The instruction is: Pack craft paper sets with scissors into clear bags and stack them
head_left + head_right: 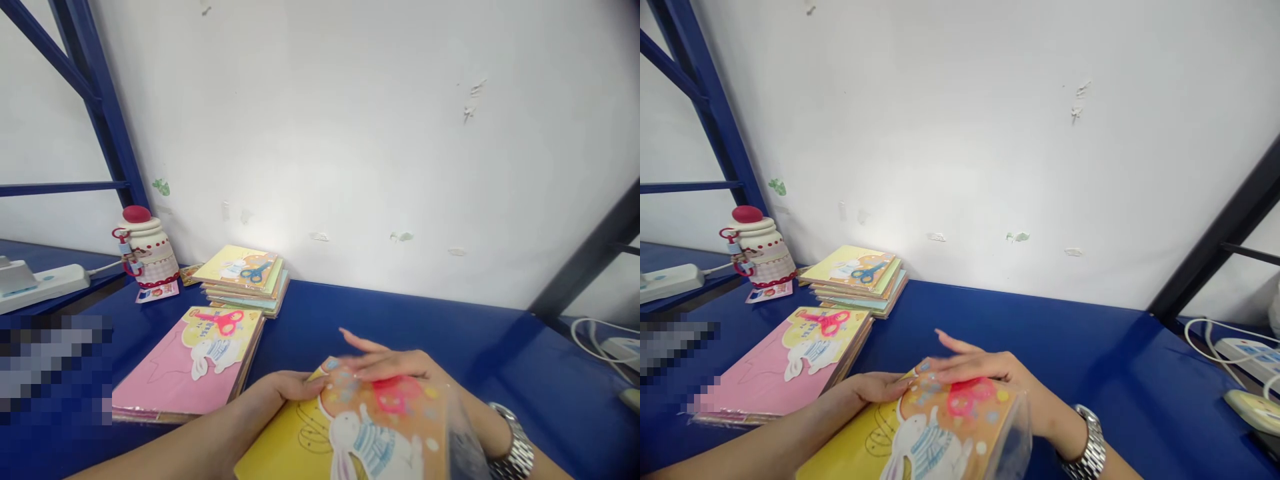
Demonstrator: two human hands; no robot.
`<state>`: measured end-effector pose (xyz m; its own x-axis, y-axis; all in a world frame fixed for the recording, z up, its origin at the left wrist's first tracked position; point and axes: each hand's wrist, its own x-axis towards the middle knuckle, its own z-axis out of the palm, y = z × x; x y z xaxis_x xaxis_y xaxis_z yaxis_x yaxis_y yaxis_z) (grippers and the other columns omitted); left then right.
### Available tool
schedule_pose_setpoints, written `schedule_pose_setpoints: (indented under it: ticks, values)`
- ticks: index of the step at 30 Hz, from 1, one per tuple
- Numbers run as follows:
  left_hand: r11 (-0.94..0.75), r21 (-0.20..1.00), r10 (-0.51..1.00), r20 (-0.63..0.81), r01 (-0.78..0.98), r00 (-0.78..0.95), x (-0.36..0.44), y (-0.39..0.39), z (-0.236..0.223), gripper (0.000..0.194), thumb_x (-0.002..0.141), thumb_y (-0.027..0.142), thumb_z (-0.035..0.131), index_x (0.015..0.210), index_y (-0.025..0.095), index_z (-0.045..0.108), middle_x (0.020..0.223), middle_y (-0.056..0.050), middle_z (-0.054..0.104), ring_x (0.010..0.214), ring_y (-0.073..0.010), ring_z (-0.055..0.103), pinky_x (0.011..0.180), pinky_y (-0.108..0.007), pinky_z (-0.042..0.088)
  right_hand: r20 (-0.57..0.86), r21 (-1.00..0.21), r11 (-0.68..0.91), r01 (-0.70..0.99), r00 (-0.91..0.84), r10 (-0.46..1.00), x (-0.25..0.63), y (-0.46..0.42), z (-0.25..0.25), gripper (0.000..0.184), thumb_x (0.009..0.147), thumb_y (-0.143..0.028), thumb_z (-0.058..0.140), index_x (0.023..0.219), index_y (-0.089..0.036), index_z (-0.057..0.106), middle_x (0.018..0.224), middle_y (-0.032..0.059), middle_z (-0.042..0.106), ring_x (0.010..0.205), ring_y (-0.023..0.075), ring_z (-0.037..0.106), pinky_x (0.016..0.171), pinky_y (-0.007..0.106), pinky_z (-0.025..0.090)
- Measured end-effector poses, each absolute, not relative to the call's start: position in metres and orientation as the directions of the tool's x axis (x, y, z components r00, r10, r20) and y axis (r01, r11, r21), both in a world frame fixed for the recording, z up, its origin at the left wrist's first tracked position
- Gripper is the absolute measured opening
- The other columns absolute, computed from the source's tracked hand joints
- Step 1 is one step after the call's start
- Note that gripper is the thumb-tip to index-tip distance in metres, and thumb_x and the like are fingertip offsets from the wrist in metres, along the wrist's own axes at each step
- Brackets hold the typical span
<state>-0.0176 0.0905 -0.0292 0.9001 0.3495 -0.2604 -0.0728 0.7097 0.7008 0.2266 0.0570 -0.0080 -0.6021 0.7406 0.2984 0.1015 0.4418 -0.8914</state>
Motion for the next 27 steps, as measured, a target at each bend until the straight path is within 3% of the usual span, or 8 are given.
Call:
schedule_pose_setpoints:
  ticks: [4,8,11,14,18,23,25,27]
  values:
    - [0.616,0.765,0.595,-0.296,-0.188,0.748,-0.023,0.091,-0.002,0.05,0.084,0.046,0.055,0.12,0.013,0.056,0.125,-0.013,0.06,0.124,-0.0271,0.047,0.107,-0.038,0.029,0.275,-0.958,0.286,-0.024,-0.366,0.889,0.231,0.056,-0.008,0.033,0.073,-0.045,0.07,0.098,-0.024,0.074,0.108,0.009,0.07,0.11,0.031,0.059,0.1,0.048,0.04]
    - [0.401,0.823,0.726,-0.016,-0.403,0.688,-0.027,0.102,0.01,0.068,0.083,0.064,0.042,0.127,0.012,0.051,0.133,-0.014,0.053,0.129,-0.0275,0.04,0.109,-0.037,0.026,0.096,-0.989,0.074,-0.13,-0.174,0.98,0.229,0.056,-0.011,0.022,0.083,-0.035,0.063,0.096,-0.021,0.073,0.093,0.0091,0.075,0.081,0.0249,0.071,0.074,0.04,0.057]
    - [0.314,0.862,0.719,0.058,-0.398,0.693,-0.027,0.104,0.007,0.063,0.077,0.047,0.065,0.129,0.016,0.049,0.129,-0.013,0.057,0.124,-0.0282,0.046,0.105,-0.038,0.033,-0.057,-0.968,-0.092,-0.234,-0.153,0.987,0.222,0.057,-0.014,0.027,0.079,-0.035,0.068,0.097,-0.015,0.072,0.087,0.0116,0.075,0.075,0.0236,0.071,0.074,0.038,0.056]
    - [0.286,0.919,0.763,-0.046,-0.272,0.645,-0.025,0.103,0.004,0.065,0.071,0.021,0.075,0.13,0.02,0.047,0.118,-0.011,0.065,0.115,-0.0271,0.055,0.099,-0.038,0.04,-0.101,-0.955,-0.151,-0.253,-0.201,0.974,0.212,0.057,-0.018,0.032,0.079,-0.038,0.068,0.099,-0.013,0.072,0.085,0.0119,0.075,0.073,0.0227,0.071,0.073,0.037,0.057]
    - [0.326,0.927,0.755,-0.138,-0.185,0.64,-0.026,0.104,0.005,0.064,0.073,0.019,0.072,0.131,0.022,0.046,0.109,-0.009,0.07,0.103,-0.0273,0.063,0.092,-0.04,0.047,-0.101,-0.964,-0.16,-0.212,-0.261,0.96,0.205,0.055,-0.022,0.038,0.08,-0.034,0.068,0.113,-0.017,0.065,0.094,0.0096,0.073,0.081,0.0212,0.07,0.077,0.035,0.055]
    - [0.284,0.95,0.72,-0.121,-0.131,0.683,-0.026,0.108,0.0,0.051,0.074,0.018,0.071,0.122,0.021,0.055,0.106,-0.009,0.071,0.096,-0.0231,0.066,0.087,-0.035,0.05,-0.07,-0.97,-0.149,-0.191,-0.369,0.927,0.216,0.059,-0.023,0.081,0.077,-0.026,0.072,0.143,-0.032,0.025,0.11,0.007,0.069,0.097,0.0236,0.066,0.087,0.045,0.051]
    - [0.265,0.958,0.706,-0.116,-0.109,0.699,-0.025,0.107,-0.002,0.041,0.075,0.019,0.07,0.115,0.02,0.06,0.105,-0.008,0.071,0.092,-0.021,0.067,0.083,-0.031,0.051,-0.031,-0.98,-0.113,-0.167,-0.429,0.903,0.225,0.062,-0.025,0.08,0.079,-0.027,0.07,0.143,-0.035,0.023,0.115,0.0068,0.067,0.1,0.0242,0.065,0.09,0.05,0.048]
    - [0.25,0.964,0.698,-0.112,-0.093,0.707,-0.024,0.105,-0.003,0.036,0.075,0.019,0.07,0.111,0.02,0.062,0.106,-0.008,0.071,0.091,-0.02,0.067,0.08,-0.03,0.052,0.006,-0.993,-0.046,-0.105,-0.445,0.896,0.233,0.064,-0.026,0.062,0.083,-0.032,0.065,0.138,-0.032,0.037,0.12,0.0075,0.065,0.104,0.0249,0.062,0.092,0.05,0.046]
